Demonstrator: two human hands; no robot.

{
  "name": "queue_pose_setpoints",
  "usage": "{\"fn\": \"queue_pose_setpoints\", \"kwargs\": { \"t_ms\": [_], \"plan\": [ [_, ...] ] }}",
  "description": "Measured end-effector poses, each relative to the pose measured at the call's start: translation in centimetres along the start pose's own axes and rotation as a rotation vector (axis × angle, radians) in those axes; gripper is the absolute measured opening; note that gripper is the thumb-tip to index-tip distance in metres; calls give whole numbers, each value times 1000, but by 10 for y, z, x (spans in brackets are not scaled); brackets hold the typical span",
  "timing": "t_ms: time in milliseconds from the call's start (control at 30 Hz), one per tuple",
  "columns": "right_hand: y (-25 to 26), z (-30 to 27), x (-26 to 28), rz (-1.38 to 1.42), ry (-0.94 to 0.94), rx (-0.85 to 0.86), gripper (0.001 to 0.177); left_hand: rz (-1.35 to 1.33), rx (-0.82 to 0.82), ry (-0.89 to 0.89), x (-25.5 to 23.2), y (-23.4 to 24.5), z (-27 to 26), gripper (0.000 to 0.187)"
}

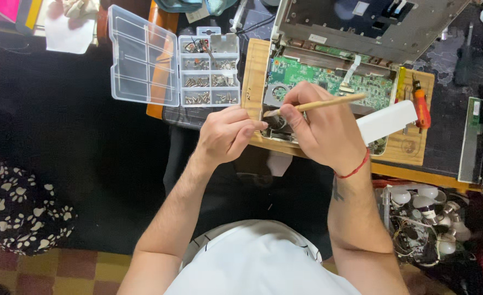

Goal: The person uses a small brush to clean dust from the cooling fan and surrounding components inside an open laptop. The person repeatedly brushes the fan blades and heatsink area while holding the laptop steady with the other hand.

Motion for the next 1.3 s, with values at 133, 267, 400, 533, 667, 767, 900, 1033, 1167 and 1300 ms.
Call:
{"fn": "queue_pose_setpoints", "kwargs": {
  "t_ms": [133,267,400,533,667,767,900,1033,1167,1300],
  "plan": [
    [-2,2,1,-32,36,4,18,-9,14,-7,-1,1,2,40],
    [-3,2,5,-89,77,-23,19,-12,10,-2,0,1,0,40],
    [-3,3,5,-36,88,0,18,-9,13,4,1,-1,-1,40],
    [-1,-1,-3,-35,104,-15,17,-2,2,-2,3,-1,-3,40],
    [10,-9,-14,-14,23,-97,24,-17,-2,9,4,-1,-4,40],
    [16,-17,-21,-25,-48,-148,29,-36,8,26,3,0,-4,41],
    [16,-24,-28,-4,-65,-172,27,-53,13,36,7,-1,-6,40],
    [9,-20,-22,33,-81,-170,28,-52,25,35,6,-1,-5,40],
    [-1,-9,-10,-54,44,-106,20,-61,28,39,-1,2,2,41],
    [-7,-5,1,-66,90,-72,17,-51,18,39,0,2,0,40]
  ]
}}
Point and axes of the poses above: each hand's wrist, its own z-axis towards the middle knuckle, its own y-axis out of the back of the hand, x = y × z, the point moved 3 cm from there along z, towards the middle knuckle, and after that the axes turned 8 degrees about -x, right-handed, at the moved point
